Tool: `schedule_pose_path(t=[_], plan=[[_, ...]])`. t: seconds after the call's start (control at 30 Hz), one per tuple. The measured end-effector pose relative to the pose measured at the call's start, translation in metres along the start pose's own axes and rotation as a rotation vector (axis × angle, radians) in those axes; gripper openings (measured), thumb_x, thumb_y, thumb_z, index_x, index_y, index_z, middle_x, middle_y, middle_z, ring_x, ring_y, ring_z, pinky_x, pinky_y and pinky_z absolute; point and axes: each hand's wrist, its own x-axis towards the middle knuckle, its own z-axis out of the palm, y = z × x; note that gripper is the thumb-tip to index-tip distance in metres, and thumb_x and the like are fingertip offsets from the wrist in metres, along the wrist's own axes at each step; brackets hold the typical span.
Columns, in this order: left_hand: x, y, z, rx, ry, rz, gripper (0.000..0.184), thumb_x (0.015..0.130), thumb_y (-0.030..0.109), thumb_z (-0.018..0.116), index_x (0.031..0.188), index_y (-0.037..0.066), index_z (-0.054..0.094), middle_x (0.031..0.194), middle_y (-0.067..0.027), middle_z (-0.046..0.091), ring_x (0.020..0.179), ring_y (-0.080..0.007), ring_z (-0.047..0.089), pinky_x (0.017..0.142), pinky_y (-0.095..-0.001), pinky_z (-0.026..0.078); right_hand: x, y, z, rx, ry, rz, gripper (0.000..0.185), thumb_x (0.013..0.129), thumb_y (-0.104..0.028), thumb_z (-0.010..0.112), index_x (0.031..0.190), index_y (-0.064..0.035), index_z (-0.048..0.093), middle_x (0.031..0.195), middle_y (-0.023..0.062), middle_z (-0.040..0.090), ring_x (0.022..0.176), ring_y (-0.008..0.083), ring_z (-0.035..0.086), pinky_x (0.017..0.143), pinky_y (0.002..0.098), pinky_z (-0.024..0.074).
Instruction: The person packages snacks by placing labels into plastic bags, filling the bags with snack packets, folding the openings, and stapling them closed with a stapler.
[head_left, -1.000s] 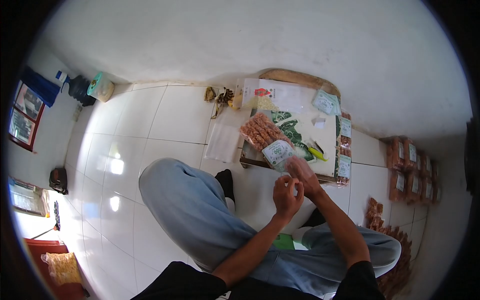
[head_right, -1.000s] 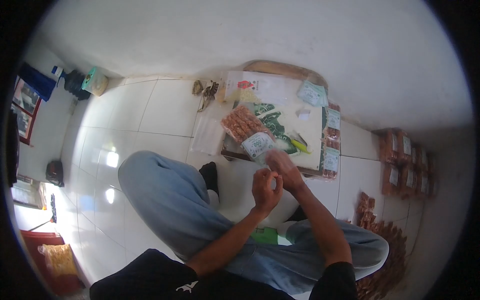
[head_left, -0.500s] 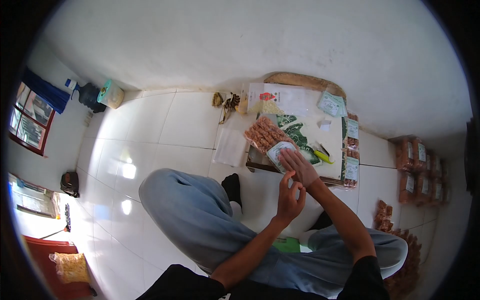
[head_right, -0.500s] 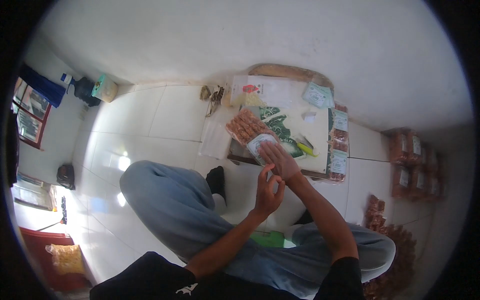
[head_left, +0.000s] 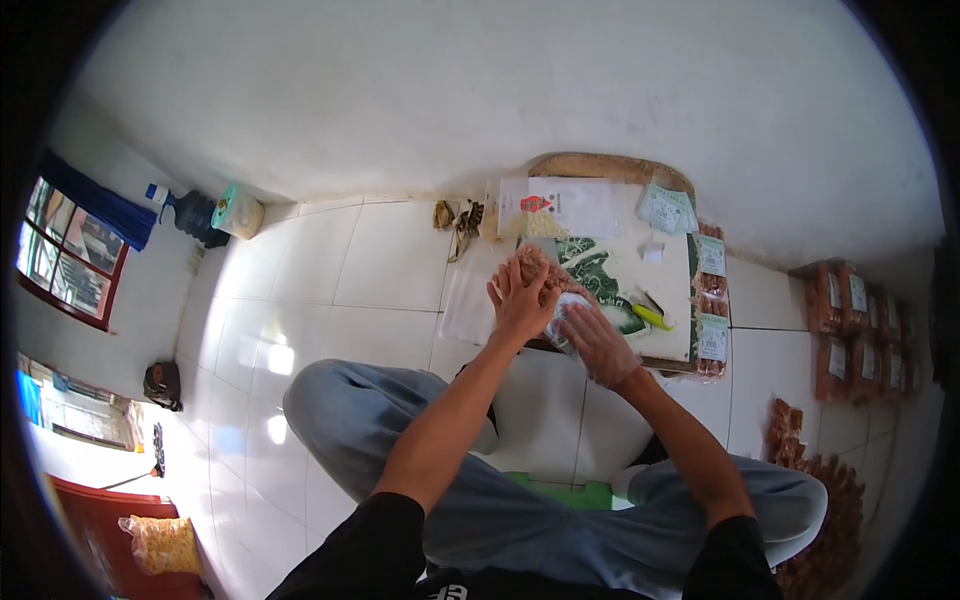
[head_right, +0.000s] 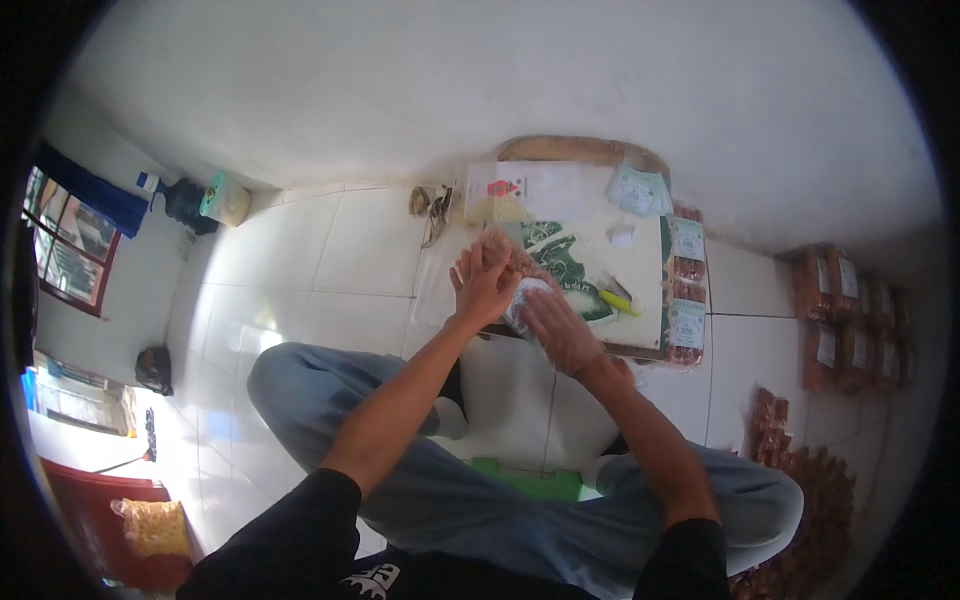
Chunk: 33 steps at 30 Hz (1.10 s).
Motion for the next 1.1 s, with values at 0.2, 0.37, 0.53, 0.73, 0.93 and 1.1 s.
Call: schedule_pose_path(t=[0.2,0.37,0.53,0.73,0.93,1.1], plan=[[0.003,-0.007,0.016,-0.058,-0.029,-0.016,0.061,0.093,0.055,0.045,0.149,0.038,0.028,0.160,-0.0161,-0.004,0.146,-0.0396,-0.008,0.110,-0.0658,0.005,-0.003,0.003,-0.004,0.092,-0.076,0.034,0.057,0.076,-0.004,0.054,0.133,-0.0041,0.050,0.144,0.0140,0.044,0.136,0.0329,0.036,0.117,0.0461,0.0236],[0.005,-0.011,0.020,-0.113,0.029,0.000,0.056,0.095,0.052,0.044,0.147,0.039,0.031,0.160,-0.0168,0.000,0.145,-0.0433,-0.005,0.108,-0.0690,0.007,-0.010,0.012,0.001,0.053,-0.043,-0.076,0.058,0.076,-0.003,0.055,0.134,-0.0089,0.051,0.143,0.0108,0.044,0.136,0.0316,0.036,0.116,0.0449,0.0250],[0.006,-0.013,0.019,-0.125,-0.018,0.000,0.052,0.098,0.048,0.039,0.148,0.040,0.028,0.160,-0.0123,-0.004,0.146,-0.0395,-0.009,0.110,-0.0662,0.005,-0.010,0.011,0.007,-0.037,-0.029,-0.073,0.056,0.083,-0.006,0.051,0.138,-0.0073,0.045,0.145,0.0111,0.041,0.137,0.0305,0.036,0.116,0.0447,0.0260],[0.008,-0.018,0.016,-0.172,-0.059,-0.002,0.048,0.100,0.045,0.035,0.148,0.042,0.028,0.161,-0.0094,-0.003,0.147,-0.0360,-0.009,0.111,-0.0648,0.005,0.002,0.002,0.012,-0.181,-0.054,0.002,0.052,0.085,-0.008,0.048,0.136,-0.0012,0.045,0.146,0.0134,0.040,0.137,0.0294,0.035,0.117,0.0432,0.0249],[0.012,-0.019,-0.032,0.163,-0.166,0.041,0.050,0.097,0.036,0.045,0.146,0.040,0.033,0.157,-0.0072,0.017,0.142,-0.0324,0.017,0.108,-0.0602,0.019,-0.001,0.007,0.013,-0.103,-0.047,0.015,0.049,0.084,-0.008,0.049,0.133,-0.0011,0.048,0.143,0.0129,0.043,0.135,0.0307,0.038,0.116,0.0439,0.0261],[0.028,-0.046,-0.042,0.219,-0.111,0.154,0.058,0.094,0.042,0.052,0.148,0.037,0.031,0.151,-0.0152,0.028,0.137,-0.0338,0.030,0.107,-0.0561,0.024,-0.015,0.019,0.019,0.048,0.049,-0.146,0.049,0.085,-0.010,0.049,0.134,-0.0084,0.049,0.141,0.0125,0.044,0.135,0.0302,0.038,0.114,0.0446,0.0291]])
